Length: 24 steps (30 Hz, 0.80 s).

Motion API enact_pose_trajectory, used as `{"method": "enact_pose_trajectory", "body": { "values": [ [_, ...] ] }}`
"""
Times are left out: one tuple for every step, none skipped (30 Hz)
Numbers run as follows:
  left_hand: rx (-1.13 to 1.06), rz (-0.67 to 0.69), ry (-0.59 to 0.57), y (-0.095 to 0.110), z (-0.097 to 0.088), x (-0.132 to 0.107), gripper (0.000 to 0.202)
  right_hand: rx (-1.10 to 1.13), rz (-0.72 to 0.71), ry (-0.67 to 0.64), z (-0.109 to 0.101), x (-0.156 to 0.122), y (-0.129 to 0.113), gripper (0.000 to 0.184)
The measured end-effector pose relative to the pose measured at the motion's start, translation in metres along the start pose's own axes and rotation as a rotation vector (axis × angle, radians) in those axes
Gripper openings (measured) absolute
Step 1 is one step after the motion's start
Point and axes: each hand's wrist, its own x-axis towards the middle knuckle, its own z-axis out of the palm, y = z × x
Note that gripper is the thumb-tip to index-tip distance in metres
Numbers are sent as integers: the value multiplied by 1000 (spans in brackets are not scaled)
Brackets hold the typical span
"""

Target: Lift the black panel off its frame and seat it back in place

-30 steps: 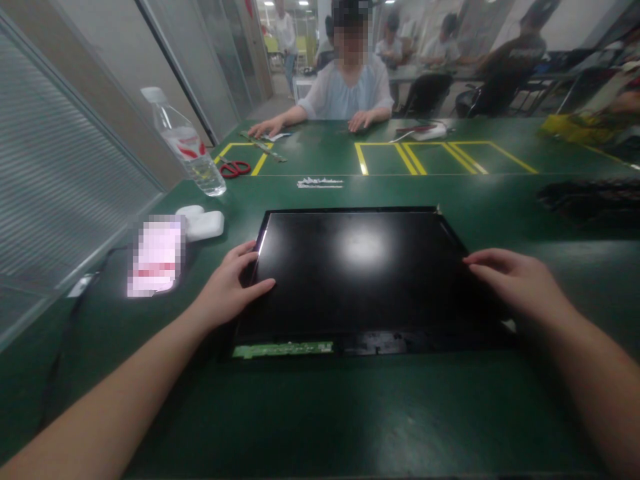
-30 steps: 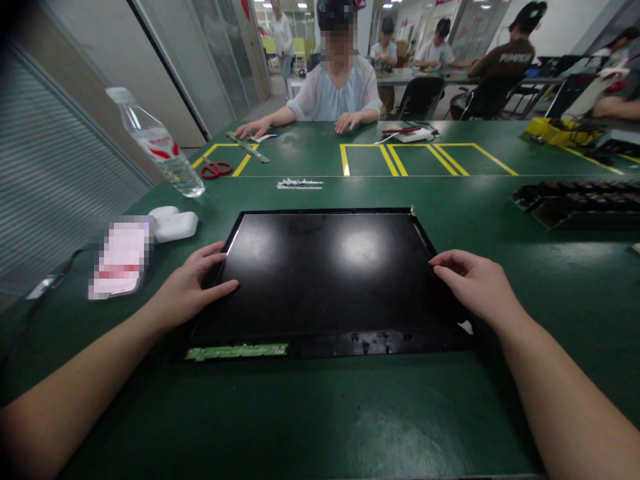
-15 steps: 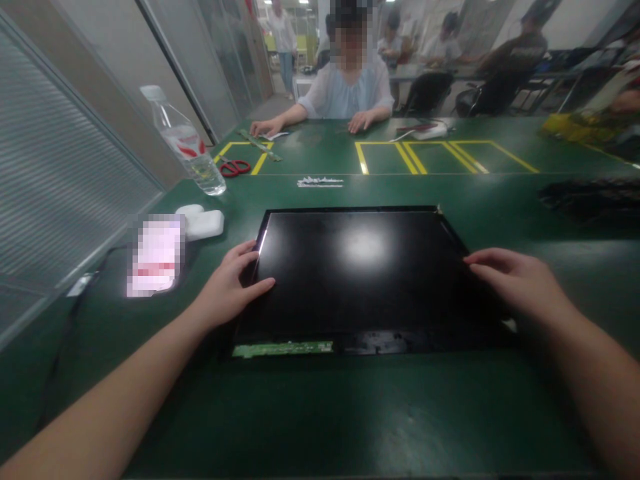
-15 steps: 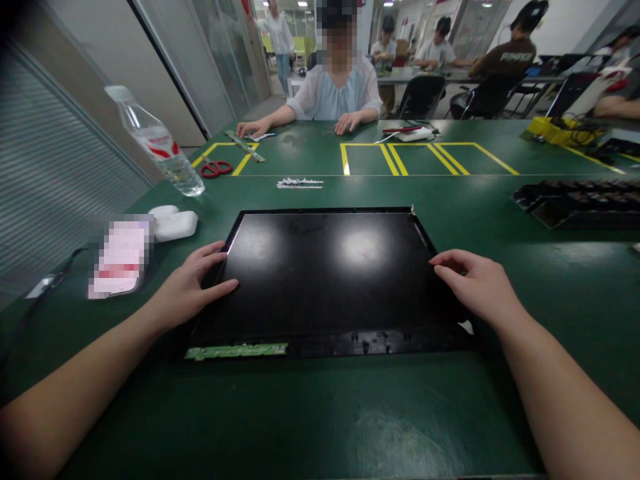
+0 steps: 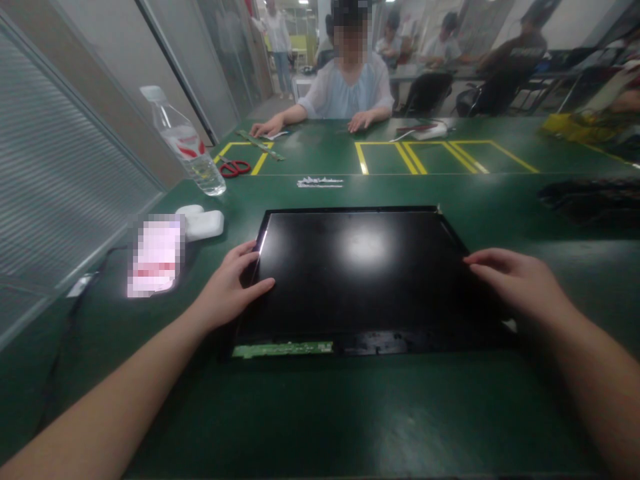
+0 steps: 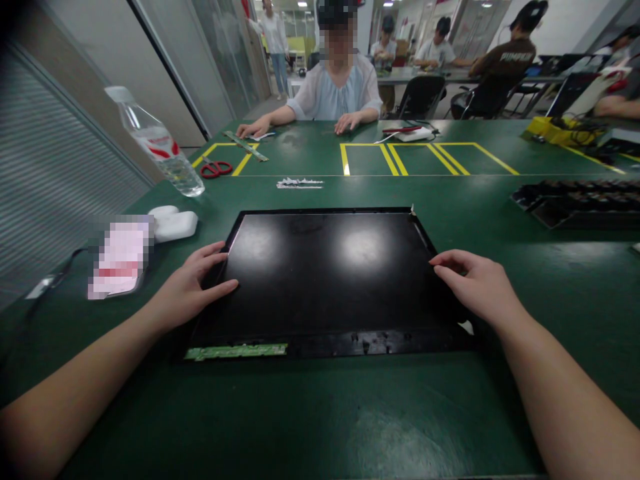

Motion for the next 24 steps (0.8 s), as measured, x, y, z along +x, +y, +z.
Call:
{"method": "enact_pose_trajectory", "body": {
  "values": [
    [5,3,-1,0,0,0,67,-2,2,0,0,0,-1,48],
    [11,6,-4,-1,0,0,66,-3,2,2,0,-1,-2,48],
    [20,10,-6,-2,1,0,66,-6,3,4,0,-1,-3,48],
    [30,14,-6,-3,1,0,66,-12,8,7,-1,-1,-5,48],
    [43,18,-4,-4,2,0,66,-17,11,9,-1,-1,-6,48],
    [57,21,-3,-5,2,1,66,-20,13,11,-1,-1,-7,48],
    [70,24,0,-5,3,1,66,-25,19,12,-1,0,-8,48],
    [80,26,0,-6,3,1,66,-29,25,10,-1,0,-8,49],
    [88,27,0,-7,4,2,67,-31,29,8,-2,0,-9,50],
    [93,28,-2,-7,4,2,67,-30,31,5,-2,1,-9,51],
    [96,28,-3,-8,4,2,67,-30,32,3,-2,1,-9,51],
    [97,30,-3,-8,4,3,66,-33,30,5,-2,1,-9,51],
    [99,31,-4,-9,4,3,66,-35,25,7,-2,1,-9,50],
    [100,32,-5,-9,4,3,66,-37,18,12,-2,0,-10,50],
    [103,33,-5,-10,3,3,66,-40,14,19,-2,0,-10,49],
    [105,34,-6,-10,3,2,66,-40,13,21,-2,0,-10,49],
    [108,34,-6,-10,3,2,67,-39,17,18,-2,0,-10,49],
    [109,34,-5,-10,2,2,67,-35,24,14,-2,-1,-9,51],
    [110,32,-5,-9,2,2,66,-27,29,9,-2,0,-8,53],
    [108,30,-5,-9,2,2,66,-21,31,3,-1,0,-7,54],
    [105,27,-5,-9,2,2,67,-19,31,0,-1,1,-6,55],
    [101,22,-7,-8,1,2,68,-21,25,2,-1,1,-4,55],
    [97,17,-8,-8,1,3,69,-26,21,4,-1,2,-3,55],
    [95,13,-11,-7,1,3,70,-30,17,5,-1,3,-3,55]
  ]
}}
